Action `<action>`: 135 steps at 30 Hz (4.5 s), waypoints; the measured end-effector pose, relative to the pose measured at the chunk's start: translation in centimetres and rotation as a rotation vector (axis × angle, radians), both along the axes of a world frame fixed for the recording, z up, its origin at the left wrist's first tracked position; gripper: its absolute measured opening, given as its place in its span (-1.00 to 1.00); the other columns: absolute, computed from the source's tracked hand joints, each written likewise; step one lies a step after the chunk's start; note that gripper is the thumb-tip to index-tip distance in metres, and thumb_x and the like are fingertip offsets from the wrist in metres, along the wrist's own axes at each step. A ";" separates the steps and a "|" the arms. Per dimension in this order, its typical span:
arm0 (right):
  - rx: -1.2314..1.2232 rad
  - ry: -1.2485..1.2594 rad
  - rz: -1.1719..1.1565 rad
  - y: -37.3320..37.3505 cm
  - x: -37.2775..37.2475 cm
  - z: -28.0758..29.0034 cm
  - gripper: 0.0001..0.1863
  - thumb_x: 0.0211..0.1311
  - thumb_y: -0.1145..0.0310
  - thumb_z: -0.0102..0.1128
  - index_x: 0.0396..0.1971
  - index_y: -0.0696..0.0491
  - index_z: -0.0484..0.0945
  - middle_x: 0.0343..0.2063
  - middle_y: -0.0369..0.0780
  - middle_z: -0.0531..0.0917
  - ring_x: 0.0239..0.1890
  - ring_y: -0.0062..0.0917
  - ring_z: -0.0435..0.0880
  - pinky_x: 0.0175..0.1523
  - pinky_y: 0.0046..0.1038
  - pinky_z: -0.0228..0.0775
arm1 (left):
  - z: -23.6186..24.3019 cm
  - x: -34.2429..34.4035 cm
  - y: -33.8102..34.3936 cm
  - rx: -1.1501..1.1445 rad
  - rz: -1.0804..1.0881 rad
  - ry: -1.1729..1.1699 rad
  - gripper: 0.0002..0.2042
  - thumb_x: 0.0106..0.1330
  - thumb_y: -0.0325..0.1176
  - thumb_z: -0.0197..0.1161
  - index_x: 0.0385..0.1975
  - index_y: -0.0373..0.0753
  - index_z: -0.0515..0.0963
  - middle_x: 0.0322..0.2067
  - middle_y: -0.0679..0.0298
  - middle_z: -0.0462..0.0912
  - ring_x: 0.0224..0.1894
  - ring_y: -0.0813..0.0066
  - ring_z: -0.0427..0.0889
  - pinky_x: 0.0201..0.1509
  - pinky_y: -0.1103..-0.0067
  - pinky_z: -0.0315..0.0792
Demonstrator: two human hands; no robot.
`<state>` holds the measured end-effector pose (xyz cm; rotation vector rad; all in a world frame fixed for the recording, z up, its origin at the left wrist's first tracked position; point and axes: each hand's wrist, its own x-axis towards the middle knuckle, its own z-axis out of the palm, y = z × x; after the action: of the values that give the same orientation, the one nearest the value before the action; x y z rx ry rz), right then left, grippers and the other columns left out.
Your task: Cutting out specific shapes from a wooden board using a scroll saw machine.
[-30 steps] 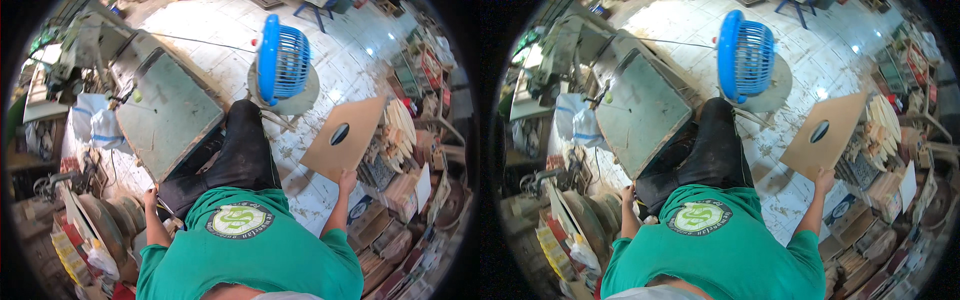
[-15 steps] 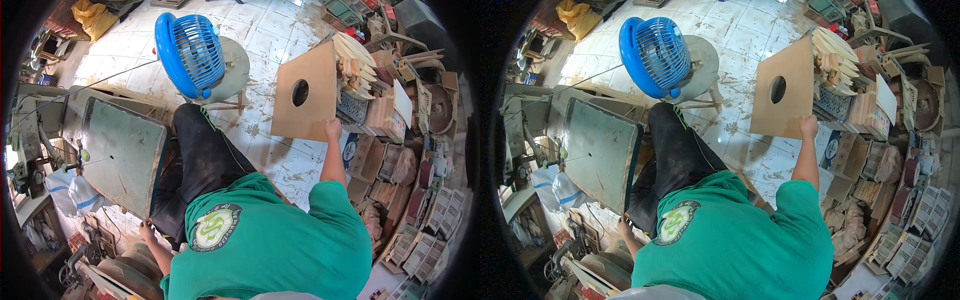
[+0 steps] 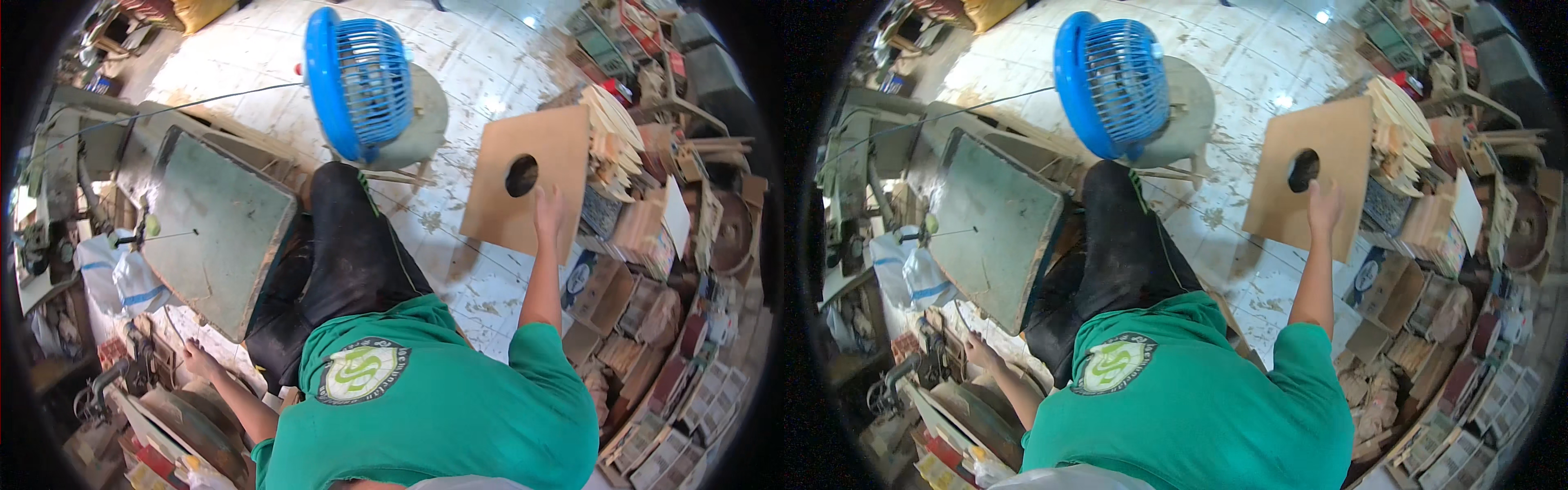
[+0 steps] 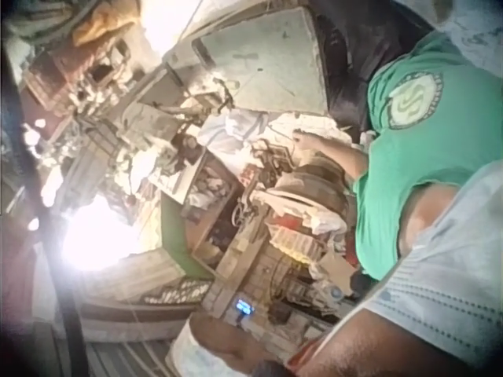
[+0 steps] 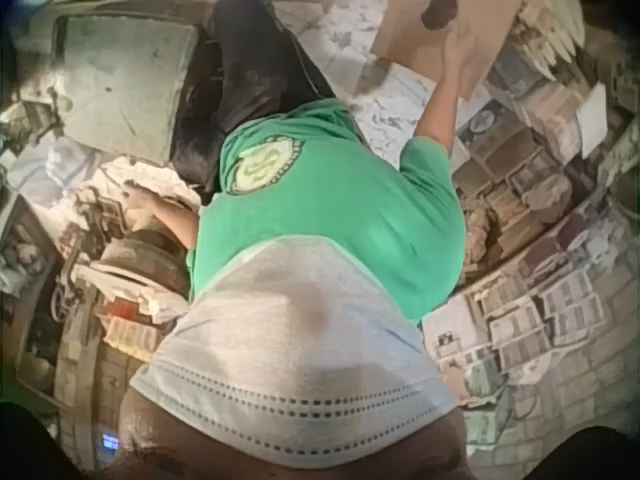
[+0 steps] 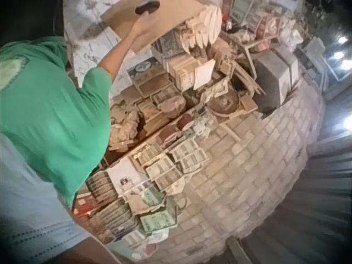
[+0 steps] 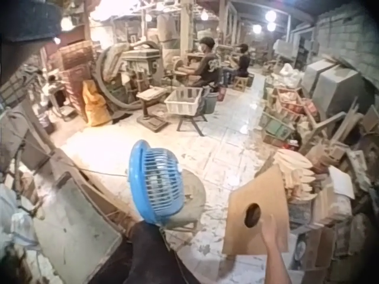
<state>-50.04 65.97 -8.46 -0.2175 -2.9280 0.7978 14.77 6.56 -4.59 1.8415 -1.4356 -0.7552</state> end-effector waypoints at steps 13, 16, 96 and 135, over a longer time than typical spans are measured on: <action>-1.151 -0.479 0.270 -27.0 -6.1 1.9 -0.67 0.39 0.16 0.07 -0.29 0.16 0.56 -0.43 -0.33 0.52 -0.41 -0.62 0.40 -0.25 -0.43 0.32 | 12.7 -21.4 6.4 -0.541 -0.600 -0.019 -0.90 0.33 -0.54 0.15 -0.29 -0.38 0.60 -0.29 0.12 0.69 -0.27 0.37 0.67 -0.14 0.52 0.54; -1.018 -0.325 0.262 -27.5 -5.9 1.1 -0.69 0.40 0.18 0.05 -0.33 0.16 0.54 -0.45 -0.32 0.53 -0.40 -0.62 0.42 -0.25 -0.42 0.32 | 13.4 -27.0 8.4 -0.567 -0.899 -0.084 -0.90 0.21 -0.56 0.24 -0.29 -0.33 0.62 -0.28 0.07 0.70 -0.25 0.21 0.69 -0.12 0.46 0.53; -1.085 -0.578 0.824 -64.3 -39.9 -4.1 -0.58 0.50 0.15 -0.04 0.08 0.16 0.54 -0.05 -0.19 0.66 -0.08 -0.44 0.64 0.05 -0.42 0.47 | 7.8 -40.9 9.3 -0.497 -1.370 -0.432 -0.88 0.09 -0.36 0.34 -0.52 -0.13 0.50 -0.42 0.40 0.53 -0.16 0.46 0.56 0.06 0.43 0.31; -0.341 0.464 0.101 -26.5 -18.5 -1.6 -0.59 0.20 0.31 0.34 0.01 0.14 0.54 -0.05 -0.07 0.61 0.10 -0.19 0.55 0.22 -0.28 0.36 | 7.9 -42.9 10.3 -0.599 -1.448 -0.549 -0.89 0.12 -0.38 0.34 -0.36 -0.13 0.60 -0.25 0.36 0.65 -0.03 0.33 0.59 0.14 0.32 0.24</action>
<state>-68.57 39.48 -10.06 0.0851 -2.3741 1.1785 -28.08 16.91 3.32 0.3065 -2.9232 -0.2768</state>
